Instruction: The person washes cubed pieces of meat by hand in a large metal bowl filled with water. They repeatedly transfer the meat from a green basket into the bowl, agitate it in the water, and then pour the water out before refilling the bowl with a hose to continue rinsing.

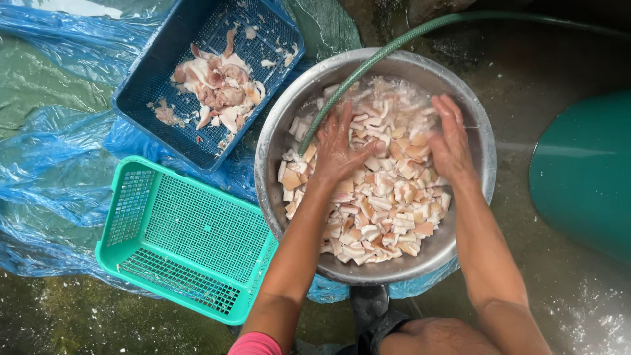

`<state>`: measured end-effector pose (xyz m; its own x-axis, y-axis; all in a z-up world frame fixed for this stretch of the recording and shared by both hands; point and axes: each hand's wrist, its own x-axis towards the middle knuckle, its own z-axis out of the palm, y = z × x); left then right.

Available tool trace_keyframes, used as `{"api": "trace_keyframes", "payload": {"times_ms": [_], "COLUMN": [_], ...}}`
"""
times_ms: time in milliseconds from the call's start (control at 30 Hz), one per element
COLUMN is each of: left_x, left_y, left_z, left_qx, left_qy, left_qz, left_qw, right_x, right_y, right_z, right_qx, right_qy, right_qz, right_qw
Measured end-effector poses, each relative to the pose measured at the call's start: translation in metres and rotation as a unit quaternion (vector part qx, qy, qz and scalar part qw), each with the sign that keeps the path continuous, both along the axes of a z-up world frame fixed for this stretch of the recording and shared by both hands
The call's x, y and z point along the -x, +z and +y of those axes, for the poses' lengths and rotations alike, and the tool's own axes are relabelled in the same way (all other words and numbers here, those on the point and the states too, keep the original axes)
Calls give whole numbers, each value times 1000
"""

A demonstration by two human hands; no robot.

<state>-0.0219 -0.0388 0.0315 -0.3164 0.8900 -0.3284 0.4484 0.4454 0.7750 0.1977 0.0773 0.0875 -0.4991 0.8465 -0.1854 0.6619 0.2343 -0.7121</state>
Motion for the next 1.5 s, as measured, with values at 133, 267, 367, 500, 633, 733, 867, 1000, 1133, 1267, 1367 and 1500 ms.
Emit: {"api": "trace_keyframes", "payload": {"times_ms": [133,267,367,500,633,733,867,1000,1133,1267,1367,1500], "left_x": [-8,-19,-33,-44,-62,-67,-72,-78,-85,-85,-77,-72], "left_y": [-44,-50,-33,4,53,91,121,101,66,88,126,131], "left_z": [30,55,45,27,16,4,-13,-23,-37,-41,-38,-37], "left_qx": [32,-32,-75,-204,-311,-376,-433,-391,-330,-390,-470,-486], "left_qy": [40,136,166,161,173,147,120,159,211,192,139,150], "left_qz": [-62,-171,-193,-217,-241,-203,-161,-173,-244,-209,-136,-145], "left_qw": [997,975,964,941,903,892,879,890,887,876,861,849], "right_x": [30,49,42,30,31,24,16,15,18,18,22,32], "right_y": [-48,-92,-96,-51,6,39,56,37,11,37,76,78], "right_z": [10,20,12,-15,-36,-53,-67,-78,-91,-96,-90,-96], "right_qx": [319,375,313,197,110,84,52,75,72,-14,-22,-36], "right_qy": [-167,-111,-55,-33,-39,-57,-32,-39,-63,5,33,17], "right_qz": [187,387,398,349,364,402,480,452,323,378,469,484], "right_qw": [914,835,861,916,924,910,875,888,942,926,882,874]}}
